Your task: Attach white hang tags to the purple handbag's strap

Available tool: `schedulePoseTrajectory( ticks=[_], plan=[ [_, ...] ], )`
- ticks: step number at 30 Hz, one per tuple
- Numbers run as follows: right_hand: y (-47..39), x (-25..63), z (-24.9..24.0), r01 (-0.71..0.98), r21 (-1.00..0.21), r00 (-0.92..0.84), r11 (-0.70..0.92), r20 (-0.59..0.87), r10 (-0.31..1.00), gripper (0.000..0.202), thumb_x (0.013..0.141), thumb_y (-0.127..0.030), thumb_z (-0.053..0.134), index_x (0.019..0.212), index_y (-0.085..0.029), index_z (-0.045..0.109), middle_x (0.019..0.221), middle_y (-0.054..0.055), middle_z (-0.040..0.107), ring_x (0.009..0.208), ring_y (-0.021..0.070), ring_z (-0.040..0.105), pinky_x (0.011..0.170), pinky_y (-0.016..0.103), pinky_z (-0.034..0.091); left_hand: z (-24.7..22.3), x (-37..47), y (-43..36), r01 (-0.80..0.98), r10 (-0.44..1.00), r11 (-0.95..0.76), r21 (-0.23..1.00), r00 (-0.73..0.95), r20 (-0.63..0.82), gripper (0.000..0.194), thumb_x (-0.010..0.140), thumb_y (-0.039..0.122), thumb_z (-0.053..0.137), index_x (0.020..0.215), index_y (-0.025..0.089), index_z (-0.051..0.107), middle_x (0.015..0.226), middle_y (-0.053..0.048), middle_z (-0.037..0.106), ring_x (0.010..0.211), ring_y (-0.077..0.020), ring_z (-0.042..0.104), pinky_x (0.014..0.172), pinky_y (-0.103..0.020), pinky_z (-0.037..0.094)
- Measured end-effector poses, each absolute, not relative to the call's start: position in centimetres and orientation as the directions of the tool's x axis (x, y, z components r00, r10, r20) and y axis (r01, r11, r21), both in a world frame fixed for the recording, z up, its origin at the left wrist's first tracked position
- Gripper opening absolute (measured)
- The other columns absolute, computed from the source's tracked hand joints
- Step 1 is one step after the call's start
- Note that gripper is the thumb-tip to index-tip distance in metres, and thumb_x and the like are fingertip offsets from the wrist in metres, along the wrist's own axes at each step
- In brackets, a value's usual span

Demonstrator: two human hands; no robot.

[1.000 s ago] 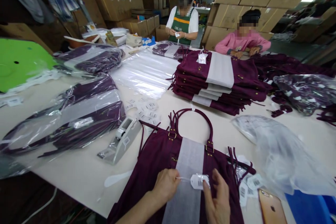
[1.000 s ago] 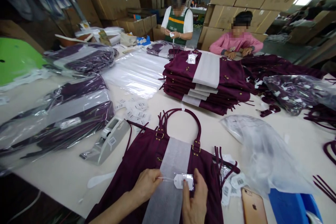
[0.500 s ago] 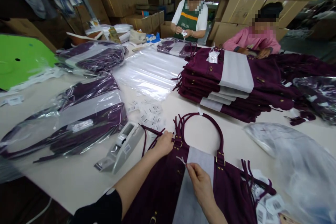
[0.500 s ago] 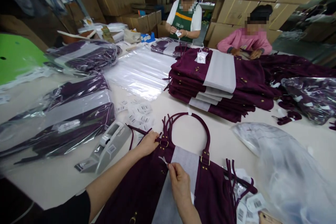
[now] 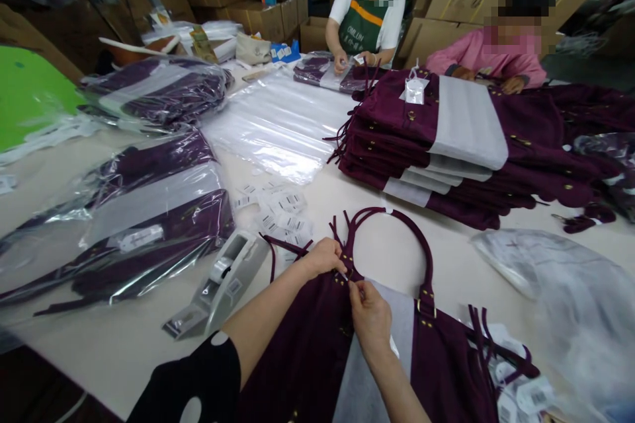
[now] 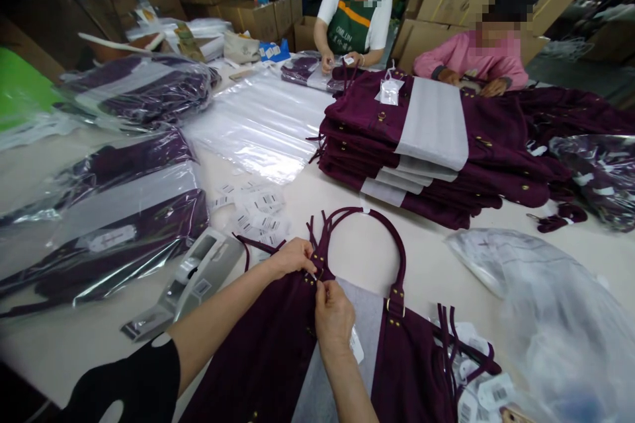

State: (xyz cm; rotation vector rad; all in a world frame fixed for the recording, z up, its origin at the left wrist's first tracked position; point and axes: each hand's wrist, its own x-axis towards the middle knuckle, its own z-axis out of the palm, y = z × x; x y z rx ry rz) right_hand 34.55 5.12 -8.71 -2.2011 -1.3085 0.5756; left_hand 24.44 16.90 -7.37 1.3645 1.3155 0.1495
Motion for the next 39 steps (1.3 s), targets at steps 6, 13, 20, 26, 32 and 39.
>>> schedulePoseTrajectory(
  ticks=[6, 13, 20, 26, 32, 39],
  plan=[
    [6.1, 33.2, -9.9, 0.773, -0.512, 0.496, -0.375, 0.118, 0.86, 0.062, 0.084, -0.057, 0.015, 0.064, -0.018, 0.058, 0.055, 0.006, 0.062, 0.044, 0.0161, 0.052, 0.047, 0.026, 0.027, -6.8, 24.0, 17.5, 0.459, 0.643, 0.372, 0.807, 0.499, -0.581, 0.019, 0.045, 0.013, 0.065, 0.051, 0.015, 0.047, 0.044, 0.008, 0.042, 0.046, -0.0064, 0.039, 0.046, -0.019, 0.03],
    [6.3, 32.9, -10.8, 0.801, -0.442, 0.516, -0.403, 0.171, 0.839, 0.056, 0.087, -0.05, 0.016, 0.064, -0.017, 0.056, 0.052, 0.004, 0.058, 0.041, 0.0128, 0.046, 0.044, 0.025, 0.02, -6.7, 23.7, 18.2, 0.406, 0.506, 0.457, 0.792, 0.613, -0.606, 0.011, 0.049, 0.008, 0.043, 0.052, 0.013, 0.053, 0.047, 0.004, 0.049, 0.048, -0.0073, 0.045, 0.045, -0.018, 0.034],
    [6.4, 32.9, -10.3, 0.775, -0.446, 0.542, -0.448, 0.104, 0.834, 0.052, 0.086, -0.049, 0.019, 0.063, -0.018, 0.054, 0.051, 0.004, 0.057, 0.041, 0.0134, 0.045, 0.045, 0.025, 0.022, -7.2, 24.0, 18.6, 0.429, 0.414, 0.494, 0.756, 0.649, -0.638, 0.021, 0.047, 0.0, 0.044, 0.06, 0.013, 0.053, 0.053, 0.006, 0.053, 0.047, -0.0051, 0.047, 0.044, -0.016, 0.035],
    [6.3, 33.2, -9.8, 0.755, -0.487, 0.52, -0.44, 0.036, 0.853, 0.057, 0.084, -0.056, 0.012, 0.063, -0.02, 0.051, 0.051, 0.005, 0.057, 0.042, 0.0157, 0.047, 0.046, 0.026, 0.024, -7.5, 24.4, 19.3, 0.535, 0.289, 0.445, 0.718, 0.674, -0.68, 0.02, 0.049, -0.003, 0.044, 0.054, 0.012, 0.056, 0.047, 0.005, 0.051, 0.046, -0.0061, 0.047, 0.048, -0.018, 0.041],
    [6.2, 33.5, -9.9, 0.768, -0.471, 0.475, -0.434, -0.037, 0.879, 0.056, 0.084, -0.055, 0.01, 0.065, -0.021, 0.049, 0.056, 0.006, 0.06, 0.046, 0.0179, 0.051, 0.047, 0.028, 0.026, -7.2, 24.9, 19.6, 0.618, 0.266, 0.34, 0.709, 0.659, -0.703, 0.02, 0.051, -0.006, 0.044, 0.051, 0.012, 0.051, 0.045, 0.006, 0.049, 0.043, -0.0061, 0.045, 0.046, -0.018, 0.042],
    [6.2, 34.0, -8.8, 0.754, -0.493, 0.407, -0.435, -0.169, 0.898, 0.034, 0.081, -0.044, 0.028, 0.072, -0.021, 0.051, 0.06, 0.005, 0.062, 0.053, 0.0204, 0.056, 0.049, 0.028, 0.031, -6.6, 25.3, 19.5, 0.713, 0.341, 0.127, 0.69, 0.621, -0.705, 0.022, 0.054, -0.005, 0.044, 0.046, 0.015, 0.039, 0.04, 0.006, 0.041, 0.039, -0.0086, 0.042, 0.046, -0.022, 0.04]
  ],
)
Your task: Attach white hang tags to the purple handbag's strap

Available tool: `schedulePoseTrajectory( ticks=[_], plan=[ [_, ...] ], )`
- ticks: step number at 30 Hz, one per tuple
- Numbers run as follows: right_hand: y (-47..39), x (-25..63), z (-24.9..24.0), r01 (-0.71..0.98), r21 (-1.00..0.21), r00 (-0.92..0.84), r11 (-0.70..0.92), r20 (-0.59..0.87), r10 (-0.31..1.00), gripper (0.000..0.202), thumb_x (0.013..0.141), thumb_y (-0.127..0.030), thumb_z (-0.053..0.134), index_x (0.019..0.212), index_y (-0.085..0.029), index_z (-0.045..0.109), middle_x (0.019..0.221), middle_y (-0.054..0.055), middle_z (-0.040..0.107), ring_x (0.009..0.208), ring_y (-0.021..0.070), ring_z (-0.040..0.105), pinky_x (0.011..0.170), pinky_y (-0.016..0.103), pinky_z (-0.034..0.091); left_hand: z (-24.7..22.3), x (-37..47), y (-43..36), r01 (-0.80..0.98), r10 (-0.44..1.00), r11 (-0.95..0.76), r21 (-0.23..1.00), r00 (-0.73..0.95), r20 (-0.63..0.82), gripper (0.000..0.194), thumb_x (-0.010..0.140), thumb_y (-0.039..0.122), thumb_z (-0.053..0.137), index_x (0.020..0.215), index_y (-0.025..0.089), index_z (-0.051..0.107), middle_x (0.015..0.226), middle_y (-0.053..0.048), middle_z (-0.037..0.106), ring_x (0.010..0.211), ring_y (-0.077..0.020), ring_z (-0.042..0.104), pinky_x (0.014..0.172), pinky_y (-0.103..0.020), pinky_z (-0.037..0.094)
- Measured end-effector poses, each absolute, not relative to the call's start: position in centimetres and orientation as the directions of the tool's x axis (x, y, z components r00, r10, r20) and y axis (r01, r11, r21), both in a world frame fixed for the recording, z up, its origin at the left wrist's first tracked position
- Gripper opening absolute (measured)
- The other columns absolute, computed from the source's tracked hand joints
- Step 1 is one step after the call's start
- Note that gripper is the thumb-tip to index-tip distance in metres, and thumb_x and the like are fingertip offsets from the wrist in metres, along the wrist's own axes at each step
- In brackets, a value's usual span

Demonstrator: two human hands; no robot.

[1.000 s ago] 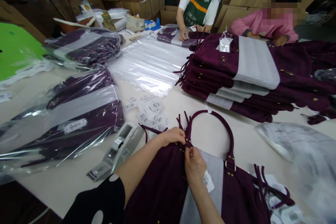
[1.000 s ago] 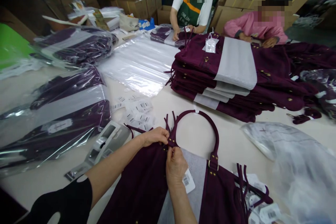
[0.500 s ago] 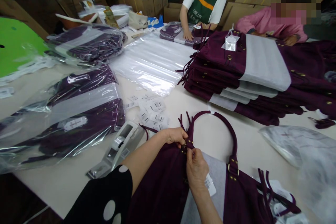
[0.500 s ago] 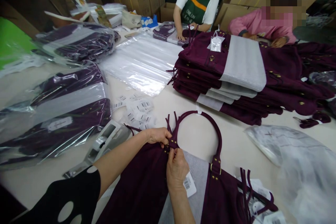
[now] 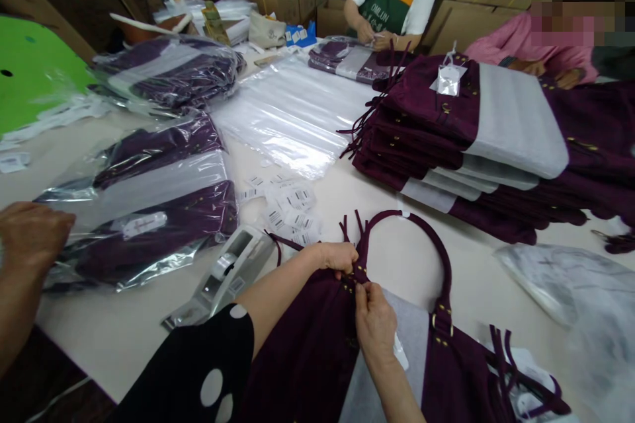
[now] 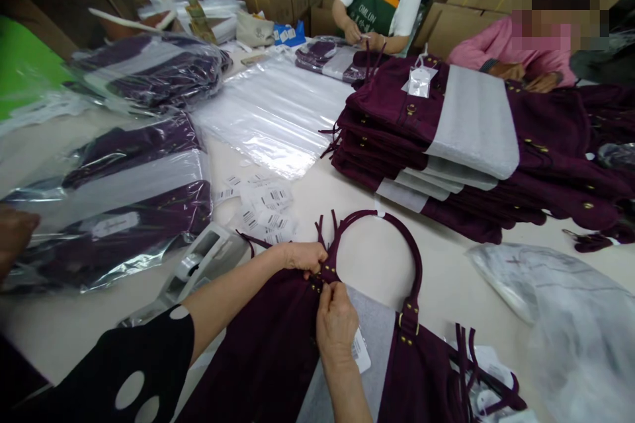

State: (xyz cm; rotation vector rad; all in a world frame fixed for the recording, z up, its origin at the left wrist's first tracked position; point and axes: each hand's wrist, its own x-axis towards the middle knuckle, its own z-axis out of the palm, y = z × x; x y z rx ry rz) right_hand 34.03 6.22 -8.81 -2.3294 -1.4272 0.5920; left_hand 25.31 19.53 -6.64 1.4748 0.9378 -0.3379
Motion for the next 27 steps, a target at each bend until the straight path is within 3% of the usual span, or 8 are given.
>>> schedulePoseTrajectory(
  ticks=[5, 7, 10, 13, 17, 20, 27],
  plan=[
    [6.1, 33.9, -7.4, 0.78, -0.49, 0.288, -0.39, -0.273, 0.918, 0.016, 0.077, -0.029, 0.044, 0.085, -0.021, 0.055, 0.067, 0.002, 0.064, 0.06, 0.02, 0.059, 0.054, 0.028, 0.036, -5.4, 23.4, 19.1, 0.773, 0.483, -0.041, 0.633, 0.57, -0.665, 0.017, 0.061, -0.001, 0.045, 0.057, 0.016, 0.049, 0.044, 0.004, 0.043, 0.046, -0.0117, 0.046, 0.056, -0.025, 0.041],
    [6.3, 33.6, -7.2, 0.785, -0.543, 0.237, -0.298, -0.18, 0.955, 0.018, 0.078, -0.027, 0.044, 0.09, -0.02, 0.055, 0.077, 0.004, 0.065, 0.069, 0.0203, 0.059, 0.061, 0.03, 0.04, -4.9, 22.2, 18.8, 0.787, 0.558, -0.076, 0.613, 0.543, -0.627, 0.017, 0.065, 0.001, 0.044, 0.067, 0.015, 0.053, 0.051, 0.003, 0.048, 0.05, -0.0111, 0.047, 0.058, -0.023, 0.04],
    [7.2, 33.4, -7.2, 0.795, -0.6, 0.168, -0.094, 0.068, 0.983, 0.02, 0.082, -0.026, 0.04, 0.091, -0.018, 0.056, 0.085, 0.008, 0.061, 0.081, 0.0206, 0.055, 0.073, 0.033, 0.042, -4.2, 20.7, 18.2, 0.798, 0.63, -0.104, 0.593, 0.515, -0.582, 0.021, 0.07, 0.004, 0.041, 0.081, 0.015, 0.055, 0.062, 0.001, 0.054, 0.054, -0.0105, 0.049, 0.058, -0.02, 0.039],
    [8.8, 33.4, -7.3, 0.827, -0.56, 0.05, 0.052, 0.165, 0.985, 0.023, 0.083, -0.022, 0.037, 0.093, -0.016, 0.057, 0.09, 0.009, 0.058, 0.085, 0.0206, 0.051, 0.075, 0.034, 0.042, -4.0, 19.9, 17.7, 0.806, 0.674, -0.125, 0.579, 0.497, -0.547, 0.021, 0.073, 0.007, 0.04, 0.086, 0.015, 0.054, 0.066, 0.001, 0.056, 0.061, -0.0113, 0.051, 0.061, -0.02, 0.039],
    [10.7, 33.4, -7.2, 0.895, -0.427, -0.104, 0.13, 0.082, 0.991, 0.02, 0.082, -0.02, 0.044, 0.094, -0.018, 0.06, 0.098, 0.008, 0.057, 0.088, 0.0218, 0.048, 0.071, 0.033, 0.038, -4.3, 19.8, 17.4, 0.809, 0.706, -0.154, 0.567, 0.492, -0.51, 0.019, 0.074, 0.01, 0.041, 0.086, 0.015, 0.055, 0.079, -0.004, 0.06, 0.076, -0.0152, 0.054, 0.071, -0.024, 0.04],
    [11.4, 33.4, -7.2, 0.911, -0.393, -0.141, 0.127, -0.005, 0.99, 0.016, 0.083, -0.019, 0.045, 0.083, -0.019, 0.062, 0.093, 0.006, 0.058, 0.083, 0.0209, 0.047, 0.068, 0.032, 0.036, -4.5, 19.8, 17.3, 0.805, 0.713, -0.161, 0.572, 0.495, -0.497, 0.018, 0.076, 0.012, 0.041, 0.087, 0.015, 0.055, 0.085, -0.006, 0.061, 0.081, -0.0168, 0.055, 0.075, -0.026, 0.04],
    [11.9, 33.8, -8.4, 0.843, -0.527, -0.133, 0.112, -0.002, 0.991, 0.018, 0.081, -0.014, 0.04, 0.073, -0.017, 0.056, 0.083, 0.006, 0.056, 0.081, 0.0189, 0.046, 0.073, 0.03, 0.038, -5.0, 19.6, 17.3, 0.799, 0.721, -0.142, 0.584, 0.488, -0.492, 0.02, 0.075, 0.01, 0.041, 0.088, 0.015, 0.055, 0.085, -0.005, 0.062, 0.08, -0.0162, 0.055, 0.074, -0.025, 0.04]
  ],
)
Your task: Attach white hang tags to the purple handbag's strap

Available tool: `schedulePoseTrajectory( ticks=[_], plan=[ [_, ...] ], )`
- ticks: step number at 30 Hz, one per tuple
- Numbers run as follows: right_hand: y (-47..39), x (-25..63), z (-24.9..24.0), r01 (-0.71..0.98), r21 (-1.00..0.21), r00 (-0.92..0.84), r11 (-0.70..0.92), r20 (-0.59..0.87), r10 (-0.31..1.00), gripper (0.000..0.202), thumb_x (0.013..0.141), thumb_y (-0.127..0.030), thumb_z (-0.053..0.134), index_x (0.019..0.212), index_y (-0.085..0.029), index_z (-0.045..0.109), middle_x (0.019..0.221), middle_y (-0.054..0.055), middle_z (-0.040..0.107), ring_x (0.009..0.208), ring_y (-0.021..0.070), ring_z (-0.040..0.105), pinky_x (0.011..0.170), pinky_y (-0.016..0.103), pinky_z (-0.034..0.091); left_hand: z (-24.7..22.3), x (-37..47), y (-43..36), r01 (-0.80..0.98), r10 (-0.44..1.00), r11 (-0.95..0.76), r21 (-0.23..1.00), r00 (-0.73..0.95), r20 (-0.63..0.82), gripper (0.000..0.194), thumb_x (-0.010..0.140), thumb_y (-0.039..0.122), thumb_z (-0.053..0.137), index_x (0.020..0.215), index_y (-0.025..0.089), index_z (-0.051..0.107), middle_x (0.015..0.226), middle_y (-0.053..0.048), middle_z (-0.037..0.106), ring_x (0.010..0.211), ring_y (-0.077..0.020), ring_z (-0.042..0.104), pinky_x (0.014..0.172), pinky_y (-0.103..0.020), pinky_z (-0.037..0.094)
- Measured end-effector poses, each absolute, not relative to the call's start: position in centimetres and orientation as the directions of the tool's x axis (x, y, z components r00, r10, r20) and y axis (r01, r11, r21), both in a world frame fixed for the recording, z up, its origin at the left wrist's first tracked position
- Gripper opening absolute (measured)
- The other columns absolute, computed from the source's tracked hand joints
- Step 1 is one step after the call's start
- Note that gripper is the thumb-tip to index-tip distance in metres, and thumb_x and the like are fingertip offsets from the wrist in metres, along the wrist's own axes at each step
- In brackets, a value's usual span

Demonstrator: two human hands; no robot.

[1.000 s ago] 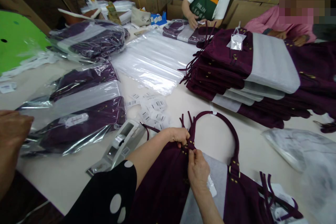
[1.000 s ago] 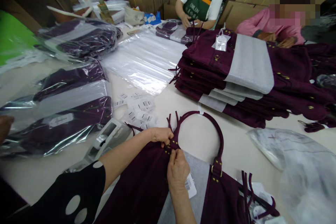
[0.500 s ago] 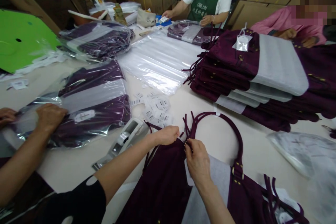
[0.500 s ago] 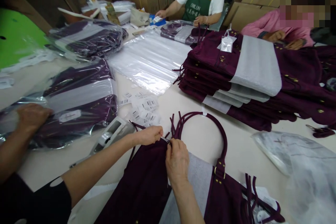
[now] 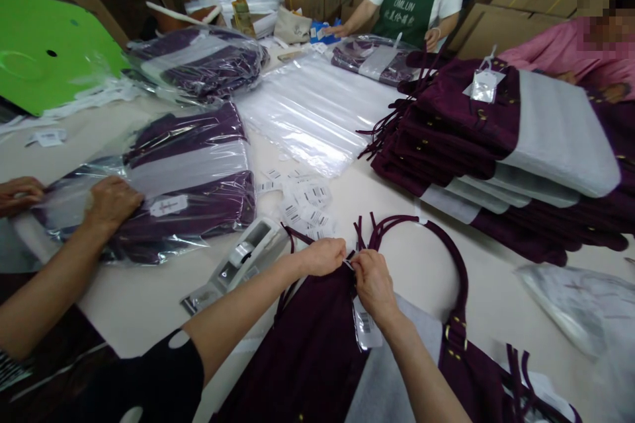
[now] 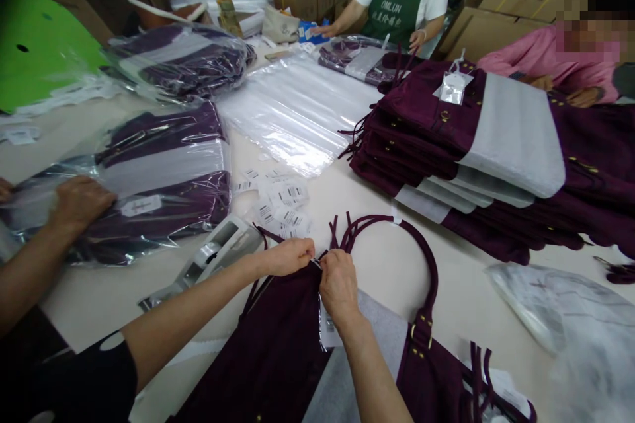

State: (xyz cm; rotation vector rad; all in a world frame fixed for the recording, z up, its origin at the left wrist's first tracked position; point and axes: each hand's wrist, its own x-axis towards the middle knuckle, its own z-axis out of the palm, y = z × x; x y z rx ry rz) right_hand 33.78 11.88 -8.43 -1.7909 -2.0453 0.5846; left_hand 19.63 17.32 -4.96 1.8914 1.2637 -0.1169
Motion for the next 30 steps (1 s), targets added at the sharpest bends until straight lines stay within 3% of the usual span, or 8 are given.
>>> schedulePoseTrajectory(
  ticks=[7, 10, 15, 18, 23, 26, 28, 30],
  plan=[
    [11.6, 33.9, -9.2, 0.764, -0.642, -0.065, 0.073, 0.036, 0.997, 0.016, 0.079, -0.016, 0.035, 0.07, -0.019, 0.048, 0.079, 0.007, 0.052, 0.078, 0.0194, 0.045, 0.072, 0.032, 0.041, -5.0, 19.8, 17.4, 0.766, 0.71, -0.125, 0.63, 0.513, -0.483, 0.027, 0.073, 0.008, 0.043, 0.094, 0.015, 0.059, 0.083, -0.004, 0.063, 0.077, -0.0152, 0.055, 0.072, -0.023, 0.041],
    [11.6, 34.0, -9.3, 0.742, -0.667, -0.056, 0.07, 0.043, 0.998, 0.015, 0.079, -0.019, 0.034, 0.071, -0.019, 0.046, 0.08, 0.007, 0.051, 0.079, 0.0199, 0.045, 0.072, 0.034, 0.041, -5.3, 20.2, 17.5, 0.696, 0.703, -0.067, 0.715, 0.542, -0.461, 0.032, 0.068, 0.01, 0.052, 0.098, 0.019, 0.06, 0.078, 0.001, 0.063, 0.073, -0.0133, 0.054, 0.068, -0.02, 0.04],
    [11.2, 34.4, -8.7, 0.722, -0.686, -0.062, 0.089, 0.064, 0.996, 0.016, 0.081, -0.022, 0.032, 0.071, -0.02, 0.045, 0.08, 0.006, 0.052, 0.08, 0.0192, 0.047, 0.075, 0.035, 0.042, -6.3, 20.7, 17.2, 0.585, 0.753, 0.12, 0.802, 0.473, -0.457, 0.01, 0.064, 0.011, 0.056, 0.065, 0.016, 0.064, 0.06, 0.003, 0.057, 0.066, -0.012, 0.05, 0.068, -0.02, 0.037],
    [9.1, 34.6, -8.2, 0.75, -0.661, 0.028, 0.026, 0.07, 0.997, 0.016, 0.083, -0.027, 0.035, 0.081, -0.019, 0.048, 0.083, 0.007, 0.053, 0.082, 0.0202, 0.05, 0.076, 0.035, 0.043, -6.7, 20.5, 16.9, 0.497, 0.761, 0.206, 0.843, 0.46, -0.458, 0.007, 0.061, 0.011, 0.056, 0.06, 0.015, 0.062, 0.055, 0.005, 0.053, 0.06, -0.0095, 0.048, 0.062, -0.019, 0.037],
    [4.9, 33.8, -8.0, 0.839, -0.493, 0.204, -0.231, -0.109, 0.973, 0.028, 0.079, -0.037, 0.046, 0.097, -0.015, 0.049, 0.086, 0.01, 0.055, 0.083, 0.0258, 0.053, 0.071, 0.036, 0.042, -6.6, 19.9, 16.3, 0.326, 0.711, 0.427, 0.843, 0.454, -0.536, 0.003, 0.056, 0.013, 0.055, 0.058, 0.012, 0.057, 0.043, 0.006, 0.047, 0.039, -0.0057, 0.038, 0.041, -0.019, 0.027],
    [4.9, 33.6, -7.7, 0.781, -0.511, 0.255, -0.359, -0.265, 0.93, 0.034, 0.075, -0.034, 0.051, 0.104, -0.015, 0.047, 0.086, 0.008, 0.057, 0.081, 0.025, 0.054, 0.066, 0.033, 0.039, -6.2, 20.1, 15.9, 0.24, 0.681, 0.505, 0.829, 0.479, -0.554, 0.003, 0.053, 0.014, 0.054, 0.053, 0.012, 0.051, 0.052, 0.001, 0.057, 0.037, -0.0044, 0.039, 0.037, -0.018, 0.023],
    [5.8, 33.9, -7.4, 0.638, -0.58, 0.319, -0.506, -0.399, 0.86, 0.033, 0.067, -0.031, 0.059, 0.096, -0.018, 0.049, 0.073, 0.003, 0.057, 0.068, 0.0212, 0.053, 0.059, 0.03, 0.034, -5.9, 20.2, 15.6, 0.182, 0.668, 0.544, 0.819, 0.497, -0.554, 0.005, 0.053, 0.015, 0.053, 0.055, 0.013, 0.049, 0.058, -0.002, 0.061, 0.037, -0.0043, 0.041, 0.035, -0.018, 0.021],
    [6.7, 34.6, -7.1, 0.353, -0.674, 0.312, -0.649, -0.569, 0.761, 0.027, 0.057, -0.027, 0.066, 0.078, -0.019, 0.05, 0.058, -0.002, 0.051, 0.055, 0.015, 0.046, 0.052, 0.026, 0.028, -5.6, 20.0, 15.3, 0.138, 0.661, 0.574, 0.807, 0.503, -0.556, 0.009, 0.055, 0.019, 0.054, 0.06, 0.014, 0.049, 0.054, 0.0, 0.058, 0.035, -0.0043, 0.04, 0.034, -0.017, 0.021]
  ],
)
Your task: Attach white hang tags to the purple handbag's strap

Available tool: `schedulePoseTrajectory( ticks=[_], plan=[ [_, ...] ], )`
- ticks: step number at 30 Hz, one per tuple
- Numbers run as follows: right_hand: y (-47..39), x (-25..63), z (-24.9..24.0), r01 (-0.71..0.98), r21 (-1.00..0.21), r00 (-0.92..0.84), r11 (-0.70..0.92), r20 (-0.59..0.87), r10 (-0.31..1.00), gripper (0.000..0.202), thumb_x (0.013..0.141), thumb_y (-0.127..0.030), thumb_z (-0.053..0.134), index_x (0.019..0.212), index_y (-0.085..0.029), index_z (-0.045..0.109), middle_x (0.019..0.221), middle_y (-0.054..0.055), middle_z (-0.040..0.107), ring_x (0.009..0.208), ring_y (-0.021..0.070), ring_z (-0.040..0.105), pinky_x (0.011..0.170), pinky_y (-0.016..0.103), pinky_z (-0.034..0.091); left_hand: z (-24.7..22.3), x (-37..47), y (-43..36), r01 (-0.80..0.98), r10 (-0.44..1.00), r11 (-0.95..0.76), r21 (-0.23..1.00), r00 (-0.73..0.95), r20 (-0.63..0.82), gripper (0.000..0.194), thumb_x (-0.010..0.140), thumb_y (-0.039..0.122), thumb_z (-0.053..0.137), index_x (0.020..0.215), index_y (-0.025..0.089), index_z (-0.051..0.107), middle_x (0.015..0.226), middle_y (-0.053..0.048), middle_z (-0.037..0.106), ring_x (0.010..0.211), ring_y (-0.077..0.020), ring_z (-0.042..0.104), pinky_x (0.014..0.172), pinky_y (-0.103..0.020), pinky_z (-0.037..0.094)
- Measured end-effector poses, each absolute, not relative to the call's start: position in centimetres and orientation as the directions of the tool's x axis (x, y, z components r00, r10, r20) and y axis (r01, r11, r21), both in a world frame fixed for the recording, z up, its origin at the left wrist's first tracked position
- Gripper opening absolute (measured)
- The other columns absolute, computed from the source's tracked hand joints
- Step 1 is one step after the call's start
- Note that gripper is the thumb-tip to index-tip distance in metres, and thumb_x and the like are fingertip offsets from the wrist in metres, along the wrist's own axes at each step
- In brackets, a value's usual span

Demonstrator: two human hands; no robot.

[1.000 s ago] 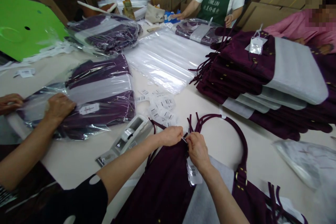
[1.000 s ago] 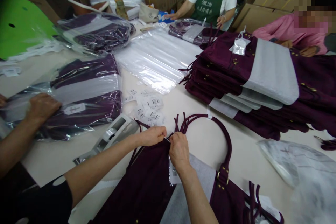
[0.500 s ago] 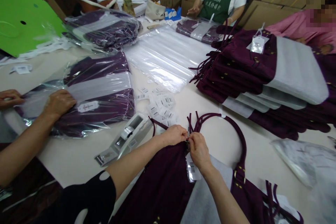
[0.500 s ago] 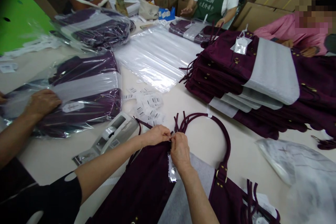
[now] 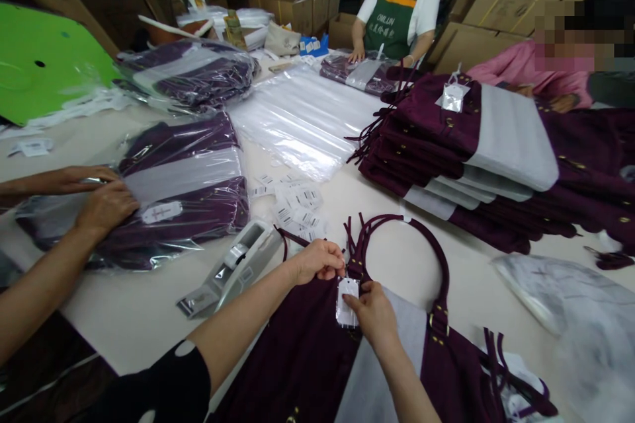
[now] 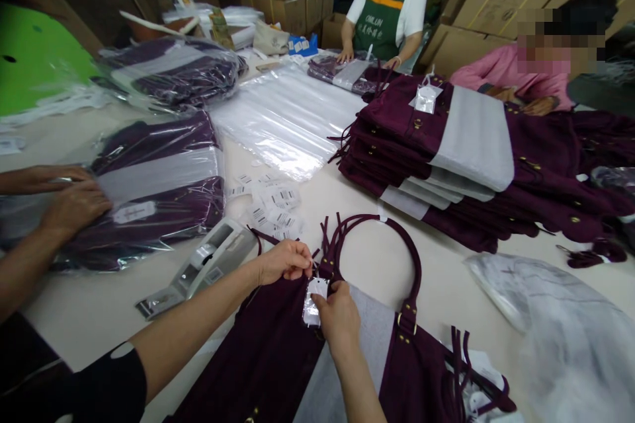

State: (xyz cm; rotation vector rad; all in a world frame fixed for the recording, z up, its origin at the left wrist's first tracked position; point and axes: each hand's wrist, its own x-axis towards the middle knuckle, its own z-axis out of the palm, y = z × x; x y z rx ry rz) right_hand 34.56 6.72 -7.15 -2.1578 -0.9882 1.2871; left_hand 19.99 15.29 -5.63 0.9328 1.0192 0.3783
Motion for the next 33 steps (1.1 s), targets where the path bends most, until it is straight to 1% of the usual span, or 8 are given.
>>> schedulePoseTrajectory(
  ticks=[3, 5, 7, 13, 19, 25, 30, 33],
  plan=[
    [7.3, 35.5, -6.8, -0.024, -0.662, 0.11, -0.75, -0.747, 0.656, 0.03, 0.048, -0.033, 0.069, 0.058, -0.019, 0.044, 0.044, -0.007, 0.039, 0.042, 0.007, 0.031, 0.044, 0.022, 0.017, -5.3, 19.2, 14.5, 0.124, 0.665, 0.585, 0.801, 0.492, -0.562, 0.015, 0.055, 0.024, 0.058, 0.064, 0.014, 0.051, 0.05, 0.004, 0.052, 0.033, -0.0035, 0.038, 0.032, -0.016, 0.021],
    [7.2, 35.6, -6.5, -0.115, -0.615, -0.003, -0.78, -0.785, 0.619, 0.036, 0.043, -0.039, 0.071, 0.054, -0.018, 0.044, 0.041, -0.007, 0.037, 0.038, 0.0044, 0.025, 0.041, 0.021, 0.012, -5.1, 18.5, 13.7, 0.139, 0.663, 0.583, 0.801, 0.488, -0.567, 0.019, 0.055, 0.026, 0.061, 0.066, 0.014, 0.051, 0.054, 0.004, 0.053, 0.034, -0.0035, 0.04, 0.032, -0.015, 0.022],
    [6.9, 35.2, -6.3, -0.212, -0.584, -0.072, -0.784, -0.79, 0.608, 0.04, 0.038, -0.039, 0.074, 0.055, -0.017, 0.045, 0.043, -0.006, 0.04, 0.039, 0.0034, 0.027, 0.039, 0.018, 0.012, -5.0, 18.0, 12.7, 0.161, 0.643, 0.589, 0.792, 0.5, -0.58, 0.023, 0.057, 0.03, 0.062, 0.07, 0.015, 0.051, 0.058, 0.004, 0.054, 0.034, -0.004, 0.044, 0.031, -0.014, 0.023],
    [6.3, 32.8, -7.1, -0.432, -0.611, 0.038, -0.664, -0.747, 0.663, 0.041, 0.033, -0.033, 0.076, 0.056, -0.016, 0.046, 0.043, -0.007, 0.045, 0.039, 0.0023, 0.036, 0.037, 0.014, 0.026, -5.0, 17.3, 9.2, 0.164, 0.568, 0.635, 0.755, 0.563, -0.601, 0.025, 0.062, 0.032, 0.059, 0.079, 0.017, 0.051, 0.063, 0.006, 0.051, 0.035, -0.0044, 0.048, 0.031, -0.013, 0.029],
    [6.3, 32.2, -7.9, -0.496, -0.638, 0.131, -0.588, -0.725, 0.676, 0.04, 0.033, -0.029, 0.078, 0.051, -0.016, 0.045, 0.036, -0.008, 0.043, 0.034, 0.0018, 0.034, 0.033, 0.013, 0.024, -5.3, 17.8, 6.6, 0.094, 0.589, 0.652, 0.752, 0.562, -0.581, 0.028, 0.063, 0.029, 0.059, 0.088, 0.017, 0.055, 0.081, 0.0, 0.057, 0.038, -0.0053, 0.052, 0.032, -0.014, 0.033],
    [6.3, 32.5, -7.7, -0.513, -0.616, 0.068, -0.598, -0.723, 0.687, 0.042, 0.037, -0.032, 0.081, 0.056, -0.015, 0.047, 0.04, -0.01, 0.04, 0.032, -0.0006, 0.024, 0.03, 0.013, 0.015, -5.3, 19.9, 4.6, -0.014, 0.712, 0.611, 0.791, 0.447, -0.542, 0.049, 0.063, 0.03, 0.059, 0.107, 0.012, 0.054, 0.061, 0.0, 0.057, 0.045, -0.0088, 0.053, 0.042, -0.018, 0.038],
    [4.9, 32.4, -6.8, -0.465, -0.58, -0.1, -0.669, -0.716, 0.691, 0.04, 0.051, -0.046, 0.074, 0.066, -0.015, 0.054, 0.044, -0.007, 0.045, 0.032, 0.0022, 0.026, 0.032, 0.017, 0.021, -5.0, 20.8, 3.7, -0.1, 0.779, 0.593, 0.799, 0.325, -0.537, 0.06, 0.061, 0.027, 0.062, 0.118, 0.014, 0.051, 0.078, -0.003, 0.06, 0.054, -0.0081, 0.052, 0.048, -0.02, 0.038],
    [4.2, 32.2, -6.6, -0.36, -0.666, -0.121, -0.654, -0.662, 0.74, 0.041, 0.061, -0.055, 0.065, 0.065, -0.016, 0.052, 0.043, -0.006, 0.044, 0.036, 0.0053, 0.032, 0.036, 0.019, 0.026, -4.7, 20.9, 3.9, -0.137, 0.822, 0.553, 0.822, 0.25, -0.511, 0.058, 0.062, 0.027, 0.062, 0.117, 0.012, 0.052, 0.09, -0.005, 0.059, 0.065, -0.0109, 0.054, 0.063, -0.026, 0.044]
  ],
)
